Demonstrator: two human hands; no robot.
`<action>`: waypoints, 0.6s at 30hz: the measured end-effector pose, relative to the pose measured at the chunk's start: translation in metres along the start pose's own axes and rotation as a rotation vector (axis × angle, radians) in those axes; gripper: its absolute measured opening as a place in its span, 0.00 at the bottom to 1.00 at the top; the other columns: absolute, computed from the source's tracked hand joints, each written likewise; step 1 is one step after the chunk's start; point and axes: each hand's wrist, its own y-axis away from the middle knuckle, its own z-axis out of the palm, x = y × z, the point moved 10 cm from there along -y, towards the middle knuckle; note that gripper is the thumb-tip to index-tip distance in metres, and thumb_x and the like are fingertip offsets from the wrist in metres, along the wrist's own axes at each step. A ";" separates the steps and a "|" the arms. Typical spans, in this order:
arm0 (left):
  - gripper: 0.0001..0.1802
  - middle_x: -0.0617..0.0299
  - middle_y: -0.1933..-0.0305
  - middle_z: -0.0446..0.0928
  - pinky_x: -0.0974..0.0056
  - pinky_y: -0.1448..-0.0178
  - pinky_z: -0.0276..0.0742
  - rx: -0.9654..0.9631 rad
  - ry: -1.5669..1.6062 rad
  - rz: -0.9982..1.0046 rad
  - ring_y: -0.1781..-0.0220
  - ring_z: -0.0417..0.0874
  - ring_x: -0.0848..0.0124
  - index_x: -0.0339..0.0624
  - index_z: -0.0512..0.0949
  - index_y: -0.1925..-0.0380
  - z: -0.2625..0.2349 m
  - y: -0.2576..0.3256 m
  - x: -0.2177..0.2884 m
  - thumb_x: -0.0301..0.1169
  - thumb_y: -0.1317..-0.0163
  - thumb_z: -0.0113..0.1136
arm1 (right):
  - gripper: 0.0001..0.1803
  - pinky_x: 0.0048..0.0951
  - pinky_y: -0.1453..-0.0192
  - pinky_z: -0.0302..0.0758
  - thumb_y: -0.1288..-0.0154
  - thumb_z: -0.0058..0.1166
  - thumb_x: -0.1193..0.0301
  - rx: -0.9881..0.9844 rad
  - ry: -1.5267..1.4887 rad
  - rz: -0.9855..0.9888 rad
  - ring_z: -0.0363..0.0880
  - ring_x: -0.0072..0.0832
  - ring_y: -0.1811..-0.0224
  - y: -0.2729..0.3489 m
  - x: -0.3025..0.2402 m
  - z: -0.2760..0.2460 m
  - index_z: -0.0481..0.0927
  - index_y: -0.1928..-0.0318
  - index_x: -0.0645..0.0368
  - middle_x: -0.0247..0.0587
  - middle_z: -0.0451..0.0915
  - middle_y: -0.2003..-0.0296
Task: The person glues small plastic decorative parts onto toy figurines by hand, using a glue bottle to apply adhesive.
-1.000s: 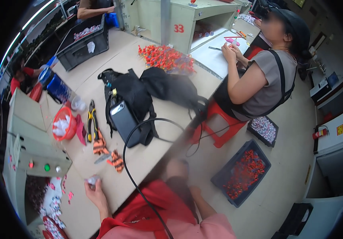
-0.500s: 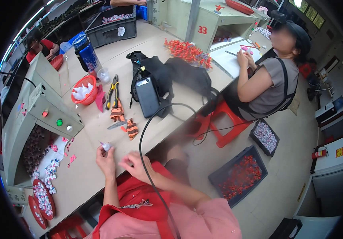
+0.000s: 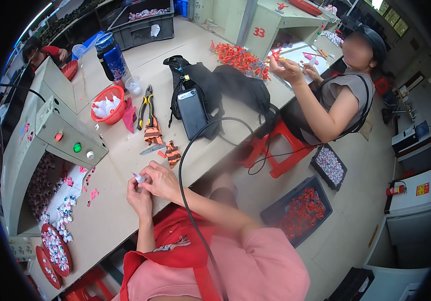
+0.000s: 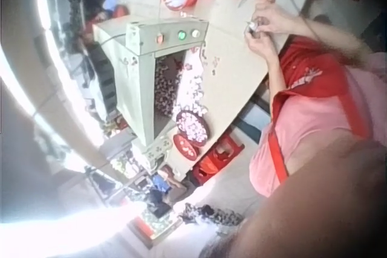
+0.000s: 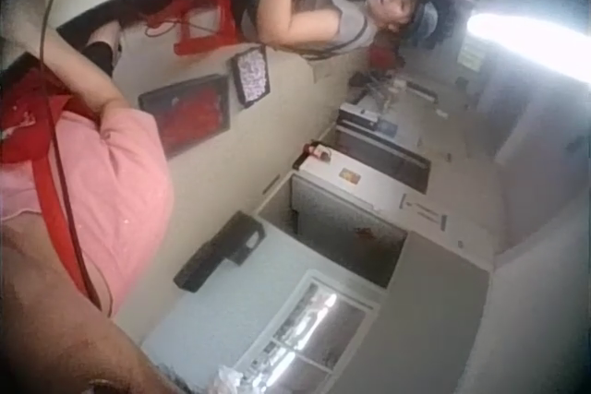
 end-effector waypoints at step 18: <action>0.14 0.52 0.61 0.79 0.60 0.51 0.74 -0.043 -0.037 -0.007 0.57 0.81 0.60 0.35 0.78 0.58 -0.027 0.015 -0.013 0.26 0.45 0.62 | 0.09 0.34 0.64 0.77 0.46 0.61 0.67 -0.160 0.009 -0.070 0.81 0.36 0.69 -0.004 -0.015 0.028 0.81 0.65 0.57 0.41 0.77 0.68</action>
